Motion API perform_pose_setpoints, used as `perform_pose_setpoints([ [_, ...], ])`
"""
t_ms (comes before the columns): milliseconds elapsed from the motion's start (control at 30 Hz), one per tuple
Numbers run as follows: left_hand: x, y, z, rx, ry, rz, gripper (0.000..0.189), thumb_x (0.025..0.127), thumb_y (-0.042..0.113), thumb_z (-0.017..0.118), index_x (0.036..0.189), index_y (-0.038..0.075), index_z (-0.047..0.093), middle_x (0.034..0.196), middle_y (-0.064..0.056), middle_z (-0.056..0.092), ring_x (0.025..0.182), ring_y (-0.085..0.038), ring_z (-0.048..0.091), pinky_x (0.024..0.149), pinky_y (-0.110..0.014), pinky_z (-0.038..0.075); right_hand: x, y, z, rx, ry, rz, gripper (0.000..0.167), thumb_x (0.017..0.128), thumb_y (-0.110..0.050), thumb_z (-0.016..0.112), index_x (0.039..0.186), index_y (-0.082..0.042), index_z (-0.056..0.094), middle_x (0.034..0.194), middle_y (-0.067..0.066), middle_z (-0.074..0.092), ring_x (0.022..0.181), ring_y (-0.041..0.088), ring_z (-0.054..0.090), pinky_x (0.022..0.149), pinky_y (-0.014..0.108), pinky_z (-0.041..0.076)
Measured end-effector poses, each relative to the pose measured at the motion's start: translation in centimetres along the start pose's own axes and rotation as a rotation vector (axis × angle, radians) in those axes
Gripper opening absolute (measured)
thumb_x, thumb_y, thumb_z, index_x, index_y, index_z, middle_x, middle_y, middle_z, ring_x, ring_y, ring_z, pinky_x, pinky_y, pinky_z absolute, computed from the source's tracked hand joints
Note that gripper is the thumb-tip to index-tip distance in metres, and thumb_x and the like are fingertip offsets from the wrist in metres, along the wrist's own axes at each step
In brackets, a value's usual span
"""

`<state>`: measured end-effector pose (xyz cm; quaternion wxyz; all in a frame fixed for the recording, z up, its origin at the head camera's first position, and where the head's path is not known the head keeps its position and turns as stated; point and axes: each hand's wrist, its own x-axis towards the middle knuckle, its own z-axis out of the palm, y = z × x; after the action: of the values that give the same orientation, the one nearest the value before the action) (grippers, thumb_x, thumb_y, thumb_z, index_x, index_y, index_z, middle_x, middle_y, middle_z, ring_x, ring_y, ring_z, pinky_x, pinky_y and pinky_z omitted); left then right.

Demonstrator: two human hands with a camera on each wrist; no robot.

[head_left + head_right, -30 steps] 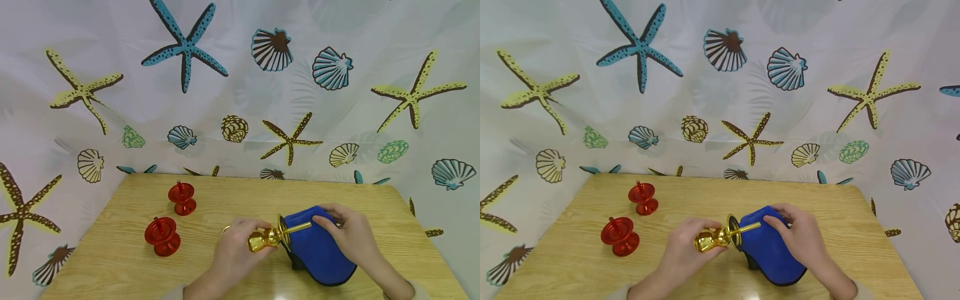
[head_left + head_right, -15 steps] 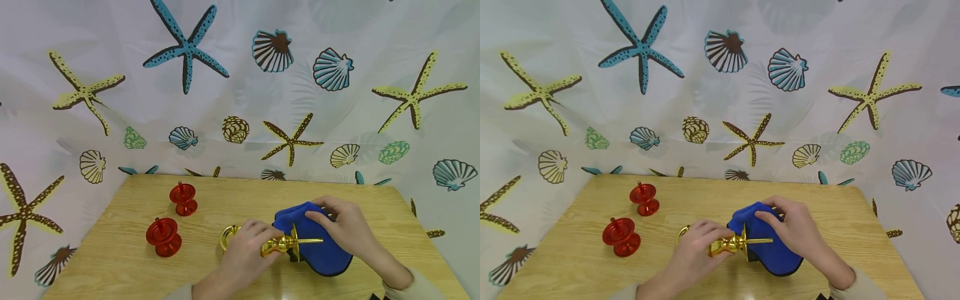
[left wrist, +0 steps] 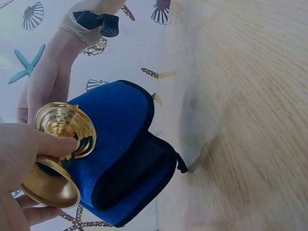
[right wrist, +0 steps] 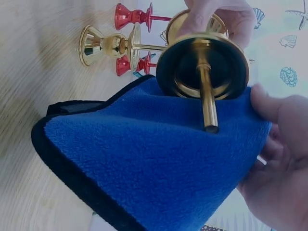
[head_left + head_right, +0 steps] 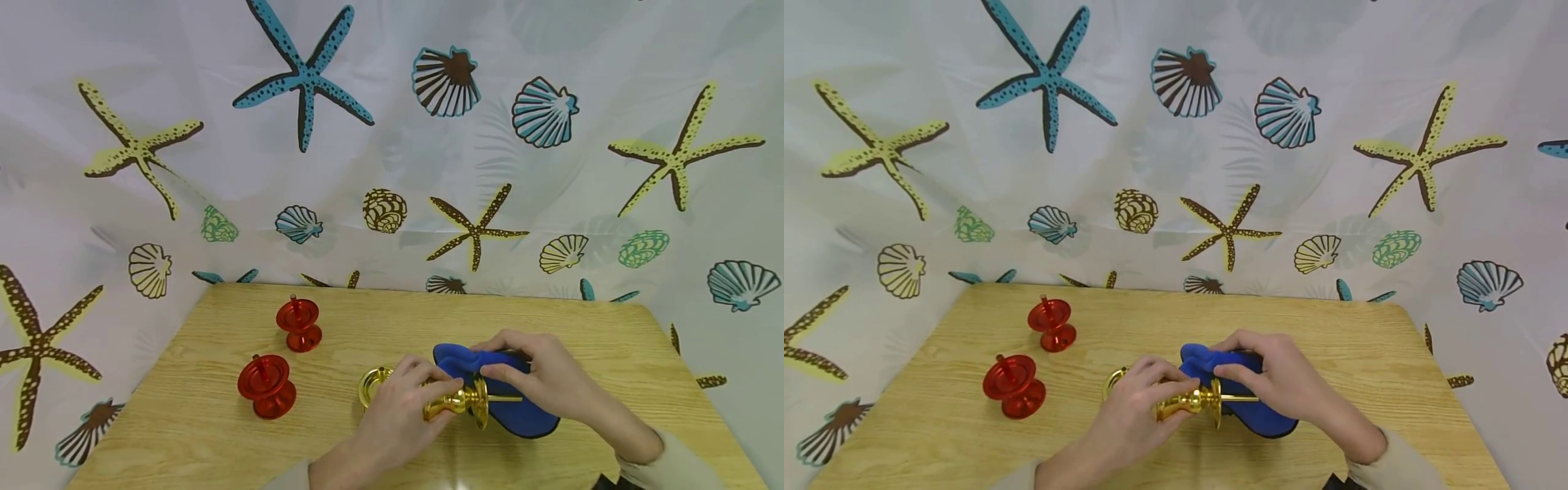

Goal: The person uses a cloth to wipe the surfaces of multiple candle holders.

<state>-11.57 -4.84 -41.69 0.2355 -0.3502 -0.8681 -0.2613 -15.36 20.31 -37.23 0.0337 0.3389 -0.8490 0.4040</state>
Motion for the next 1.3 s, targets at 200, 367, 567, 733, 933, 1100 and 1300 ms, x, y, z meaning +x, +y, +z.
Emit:
perform_pose_setpoints([
  [200, -0.1, 0.1, -0.3, -0.025, -0.04, 0.015, 0.036, 0.078, 0.02, 0.095, 0.112, 0.017, 0.084, 0.104, 0.005, 0.076, 0.1, -0.012, 0.062, 0.086, -0.025, 0.058, 0.2, 0.3, 0.2, 0.138, -0.103, -0.063, 0.015, 0.101, -0.01, 0.069, 0.113, -0.016, 0.076, 0.118, 0.008, 0.08, 0.104, 0.009, 0.076, 0.086, 0.027, 0.063],
  [367, 0.1, 0.3, -0.4, -0.029, -0.059, 0.011, 0.034, 0.078, 0.021, 0.095, 0.11, 0.016, 0.084, 0.101, 0.006, 0.077, 0.098, -0.011, 0.061, 0.086, -0.024, 0.057, 0.4, -0.1, 0.5, 0.178, -0.143, -0.044, 0.012, 0.103, -0.011, 0.067, 0.11, -0.013, 0.076, 0.107, 0.005, 0.08, 0.092, 0.007, 0.074, 0.08, 0.028, 0.062],
  [567, 0.3, 0.2, -0.4, -0.048, -0.079, -0.023, 0.031, 0.08, 0.021, 0.094, 0.108, 0.013, 0.084, 0.1, 0.005, 0.078, 0.097, -0.01, 0.061, 0.087, -0.023, 0.057, 0.0, -1.6, 0.8, 0.024, -0.099, -0.068, 0.009, 0.1, -0.019, 0.073, 0.108, -0.018, 0.076, 0.105, -0.001, 0.079, 0.091, 0.007, 0.073, 0.078, 0.027, 0.061],
  [733, 0.3, -0.4, -0.3, -0.053, -0.07, -0.048, 0.029, 0.078, 0.021, 0.095, 0.104, 0.013, 0.084, 0.096, 0.005, 0.078, 0.095, -0.011, 0.063, 0.085, -0.024, 0.057, -1.0, -2.5, 1.9, -0.186, 0.033, -0.175, 0.016, 0.089, -0.014, 0.085, 0.101, -0.021, 0.077, 0.115, -0.005, 0.078, 0.108, 0.019, 0.076, 0.088, 0.035, 0.064],
  [933, 0.3, -1.0, -0.2, -0.082, -0.03, -0.037, 0.03, 0.073, 0.017, 0.098, 0.097, 0.013, 0.081, 0.093, 0.005, 0.078, 0.092, -0.012, 0.066, 0.084, -0.026, 0.057, -2.5, -2.8, 3.8, -0.427, 0.203, -0.342, 0.012, 0.097, -0.031, 0.078, 0.098, -0.018, 0.077, 0.12, -0.003, 0.077, 0.115, 0.025, 0.074, 0.089, 0.038, 0.064],
  [1100, 0.2, -1.1, -0.4, -0.124, -0.043, -0.072, 0.029, 0.072, 0.011, 0.097, 0.095, 0.012, 0.08, 0.092, 0.003, 0.079, 0.092, -0.013, 0.067, 0.083, -0.026, 0.057, -3.5, -3.2, 5.0, -0.621, 0.285, -0.487, 0.05, 0.113, -0.039, 0.04, 0.098, -0.014, 0.081, 0.117, 0.002, 0.08, 0.112, 0.025, 0.076, 0.089, 0.035, 0.064],
  [1300, 0.2, -1.1, -0.5, -0.141, -0.06, -0.099, 0.026, 0.073, 0.012, 0.097, 0.094, 0.012, 0.081, 0.092, 0.003, 0.078, 0.092, -0.013, 0.066, 0.082, -0.026, 0.055, -3.9, -3.5, 5.5, -0.693, 0.313, -0.527, 0.052, 0.114, -0.035, 0.036, 0.097, -0.014, 0.08, 0.114, 0.004, 0.081, 0.108, 0.024, 0.076, 0.086, 0.036, 0.065],
])
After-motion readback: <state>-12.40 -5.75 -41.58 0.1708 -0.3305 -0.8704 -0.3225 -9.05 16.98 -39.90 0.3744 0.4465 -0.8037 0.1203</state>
